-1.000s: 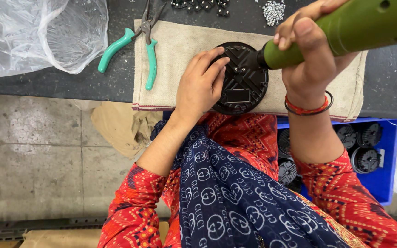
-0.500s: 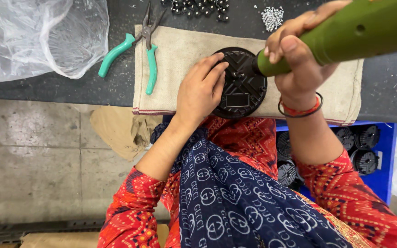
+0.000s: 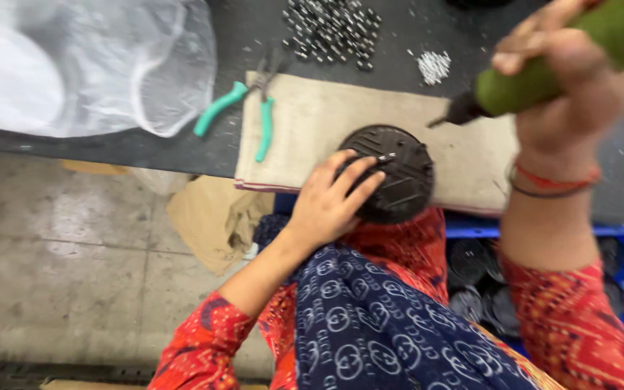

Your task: The person assembles black circular plastic parts by inserting small metal fasteners into holes and using a green handheld tool to secure them. The person then places the assembled parts into a blue crate.

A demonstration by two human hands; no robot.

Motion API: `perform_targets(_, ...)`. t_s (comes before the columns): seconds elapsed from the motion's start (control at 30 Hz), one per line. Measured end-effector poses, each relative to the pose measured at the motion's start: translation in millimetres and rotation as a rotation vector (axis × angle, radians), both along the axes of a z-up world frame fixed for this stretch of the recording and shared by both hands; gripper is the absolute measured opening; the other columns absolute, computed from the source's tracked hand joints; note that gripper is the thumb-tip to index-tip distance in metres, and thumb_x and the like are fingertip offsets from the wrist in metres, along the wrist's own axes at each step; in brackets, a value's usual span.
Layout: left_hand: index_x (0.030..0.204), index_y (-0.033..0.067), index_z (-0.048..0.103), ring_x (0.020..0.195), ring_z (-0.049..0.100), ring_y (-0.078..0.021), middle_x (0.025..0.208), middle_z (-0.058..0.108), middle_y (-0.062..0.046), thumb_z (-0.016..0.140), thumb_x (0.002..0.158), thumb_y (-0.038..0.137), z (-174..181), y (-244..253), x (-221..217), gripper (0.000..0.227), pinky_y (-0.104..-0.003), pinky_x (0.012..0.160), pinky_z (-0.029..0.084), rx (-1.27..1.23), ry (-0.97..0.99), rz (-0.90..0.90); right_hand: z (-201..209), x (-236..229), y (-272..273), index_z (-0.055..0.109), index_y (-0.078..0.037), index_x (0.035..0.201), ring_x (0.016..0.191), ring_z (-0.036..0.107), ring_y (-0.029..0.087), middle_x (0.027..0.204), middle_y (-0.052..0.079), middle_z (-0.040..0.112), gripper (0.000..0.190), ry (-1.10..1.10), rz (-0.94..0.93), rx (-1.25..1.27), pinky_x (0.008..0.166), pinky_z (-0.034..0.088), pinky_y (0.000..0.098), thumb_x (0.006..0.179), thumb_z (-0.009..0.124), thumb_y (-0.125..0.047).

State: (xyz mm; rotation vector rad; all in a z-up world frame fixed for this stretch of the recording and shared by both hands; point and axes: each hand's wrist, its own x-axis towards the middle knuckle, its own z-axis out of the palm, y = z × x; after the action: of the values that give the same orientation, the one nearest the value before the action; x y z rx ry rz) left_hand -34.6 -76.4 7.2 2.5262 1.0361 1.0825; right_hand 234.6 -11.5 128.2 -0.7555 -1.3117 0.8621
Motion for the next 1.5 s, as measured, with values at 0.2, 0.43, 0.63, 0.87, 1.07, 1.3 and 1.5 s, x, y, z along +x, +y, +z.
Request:
perform_targets(0.2, 0.125, 0.0131, 0.066, 0.100, 0.072, -0.0300, 0.109, 0.072, -0.011, 0.067, 0.097, 0.019, 19.0, 45.5, 17.1, 0.029, -0.040, 0.089, 0.056, -0.437, -0.446, 0.147, -1.3, 26.2, -4.1, 0.057, -0.002, 0.111, 0.080, 0.058, 0.024, 0.092, 0.014, 0.060, 0.038, -0.257, -0.164, 0.055, 0.075, 0.048, 0.0343, 0.115, 0.047, -0.038)
perform_targets(0.43, 0.109, 0.0098, 0.074, 0.088, 0.073, -0.0377, 0.094, 0.075, -0.018, 0.064, 0.093, 0.026, -9.1, 98.0, -4.8, 0.025, -0.045, 0.077, 0.057, -0.377, -0.377, 0.360, -77.4, 55.4, -21.4, 0.061, -0.001, 0.114, 0.084, 0.064, 0.029, 0.093, 0.018, 0.066, 0.052, 0.244, -0.088, -0.020, 0.076, 0.051, 0.0400, 0.114, 0.038, -0.048)
perform_targets(0.63, 0.103, 0.0111, 0.078, 0.088, 0.070, -0.0415, 0.091, 0.074, -0.021, 0.060, 0.097, 0.031, -33.7, 146.0, -126.5, 0.027, -0.051, 0.079, 0.054, -0.418, -0.092, 0.834, -157.0, 80.1, -35.4, 0.059, 0.002, 0.113, 0.085, 0.062, 0.027, 0.094, 0.016, 0.065, 0.052, 0.409, -0.176, -0.227, 0.084, 0.055, 0.0410, 0.125, 0.040, -0.045)
perform_targets(0.87, 0.119, -0.0058, 0.068, 0.122, 0.054, -0.0501, 0.129, 0.062, -0.030, 0.065, 0.086, 0.020, -39.4, 171.6, -210.4, 0.042, -0.060, 0.102, 0.042, -0.141, 0.246, 1.116, -204.4, 85.4, -39.6, 0.059, 0.001, 0.109, 0.080, 0.065, 0.025, 0.088, 0.016, 0.065, 0.040, 0.230, -0.340, -0.243, 0.083, 0.058, 0.0381, 0.123, 0.049, -0.035)
perform_targets(1.07, 0.117, -0.0060, 0.067, 0.127, 0.047, -0.0523, 0.138, 0.062, -0.028, 0.067, 0.068, 0.028, -33.6, 173.6, -240.8, 0.060, -0.066, 0.102, 0.029, 0.445, 0.508, 1.560, -205.7, 83.6, -38.4, 0.058, 0.003, 0.109, 0.081, 0.066, 0.025, 0.089, 0.018, 0.066, 0.040, 0.177, -0.324, -0.237, 0.083, 0.059, 0.0399, 0.123, 0.049, -0.033)
perform_targets(1.3, 0.103, 0.0063, 0.073, 0.101, 0.061, -0.0433, 0.102, 0.069, -0.019, 0.072, 0.075, 0.021, -61.1, 169.9, -296.0, 0.032, -0.060, 0.088, 0.039, 0.033, 0.301, 1.593, -205.7, 84.2, -33.7, 0.057, 0.004, 0.109, 0.081, 0.067, 0.026, 0.089, 0.018, 0.065, 0.040, 0.174, -0.298, -0.220, 0.084, 0.060, 0.0389, 0.124, 0.048, -0.032)
perform_targets(1.5, 0.093, 0.0043, 0.070, 0.089, 0.064, -0.0411, 0.092, 0.068, -0.019, 0.075, 0.076, 0.021, -46.8, 159.2, -283.3, 0.024, -0.053, 0.081, 0.046, 0.191, 0.260, 1.407, -207.0, 83.2, -35.1, 0.058, 0.004, 0.107, 0.081, 0.066, 0.025, 0.091, 0.018, 0.066, 0.036, 0.150, -0.298, -0.234, 0.084, 0.058, 0.0369, 0.124, 0.051, -0.027)
